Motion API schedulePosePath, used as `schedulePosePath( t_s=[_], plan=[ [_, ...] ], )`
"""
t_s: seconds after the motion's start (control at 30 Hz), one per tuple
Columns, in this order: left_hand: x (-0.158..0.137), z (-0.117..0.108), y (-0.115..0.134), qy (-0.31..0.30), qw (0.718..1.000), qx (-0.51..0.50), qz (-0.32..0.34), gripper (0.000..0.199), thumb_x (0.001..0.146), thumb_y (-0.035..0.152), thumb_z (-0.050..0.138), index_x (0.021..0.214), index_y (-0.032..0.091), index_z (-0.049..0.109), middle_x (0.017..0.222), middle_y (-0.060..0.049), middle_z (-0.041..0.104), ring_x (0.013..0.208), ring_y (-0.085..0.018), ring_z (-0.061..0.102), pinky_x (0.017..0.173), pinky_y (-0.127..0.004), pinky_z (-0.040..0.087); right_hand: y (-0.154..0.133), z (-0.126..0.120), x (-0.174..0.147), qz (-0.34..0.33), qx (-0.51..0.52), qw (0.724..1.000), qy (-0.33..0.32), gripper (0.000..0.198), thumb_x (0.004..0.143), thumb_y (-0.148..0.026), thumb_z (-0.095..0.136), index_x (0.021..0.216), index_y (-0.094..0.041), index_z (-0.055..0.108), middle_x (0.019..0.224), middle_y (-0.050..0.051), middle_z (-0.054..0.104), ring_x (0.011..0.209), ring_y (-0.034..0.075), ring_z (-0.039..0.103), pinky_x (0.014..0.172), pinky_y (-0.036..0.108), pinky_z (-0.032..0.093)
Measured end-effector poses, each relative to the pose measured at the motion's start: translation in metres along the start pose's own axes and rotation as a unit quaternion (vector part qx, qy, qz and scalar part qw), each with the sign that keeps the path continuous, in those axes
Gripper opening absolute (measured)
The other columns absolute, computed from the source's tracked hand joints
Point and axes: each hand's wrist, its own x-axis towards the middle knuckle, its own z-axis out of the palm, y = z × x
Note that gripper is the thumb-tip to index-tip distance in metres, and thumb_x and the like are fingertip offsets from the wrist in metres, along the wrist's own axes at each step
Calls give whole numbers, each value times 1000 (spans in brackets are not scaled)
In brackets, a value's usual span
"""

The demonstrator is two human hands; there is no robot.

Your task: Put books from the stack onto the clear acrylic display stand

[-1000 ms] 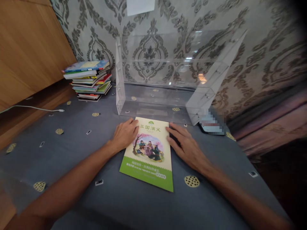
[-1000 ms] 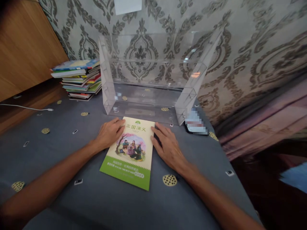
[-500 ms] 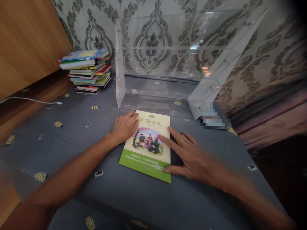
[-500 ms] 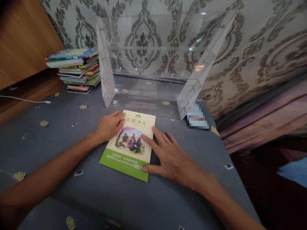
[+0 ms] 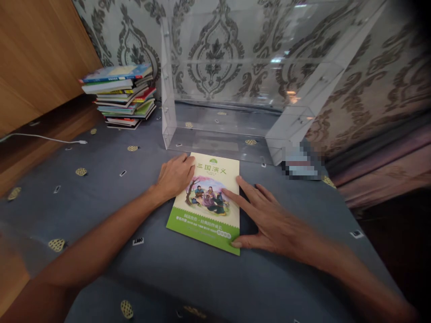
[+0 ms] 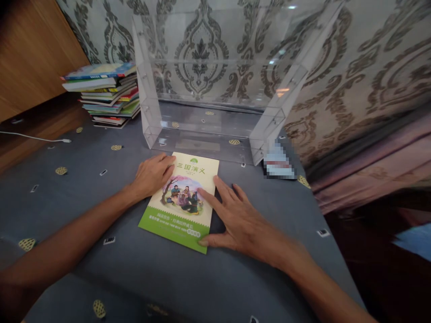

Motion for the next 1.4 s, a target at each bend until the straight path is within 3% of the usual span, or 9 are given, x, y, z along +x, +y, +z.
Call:
schedulePosePath(
  t_s=[0.37,0.77,0.93,1.13,1.4],
  plan=[
    [0,4,-1,25,1000,7,14,28,101,26,39,115,17,62,114,-12,60,110,-26,54,77,-34,47,1,3,1,3,1,1000,2,104,84,-74,57,162,-33,2,168,17,11,150,46,23,113,71,29],
    [-2,1,-1,22,998,41,30,29,102,25,37,115,16,62,116,-13,64,114,-28,55,78,-35,48,-5,-6,9,49,48,997,-41,94,84,-78,50,158,-23,30,163,21,25,150,45,24,115,71,25],
    [-2,1,-1,29,998,47,30,30,102,25,36,113,16,62,114,-13,67,114,-29,57,79,-37,49,-19,-2,15,96,40,995,3,76,93,-70,42,153,-23,40,156,20,38,148,42,30,115,67,29],
    [-3,2,-2,32,999,34,28,31,101,24,36,113,16,63,115,-14,67,113,-29,57,84,-38,48,-22,10,31,144,29,986,74,59,98,-58,39,143,-22,52,138,19,52,131,37,49,108,59,39],
    [-4,0,-1,30,999,26,32,31,100,23,36,112,16,63,115,-14,67,113,-28,57,85,-39,49,-11,23,42,177,63,970,154,54,99,-53,41,136,-17,58,142,19,52,130,34,51,107,54,43]
  ],
)
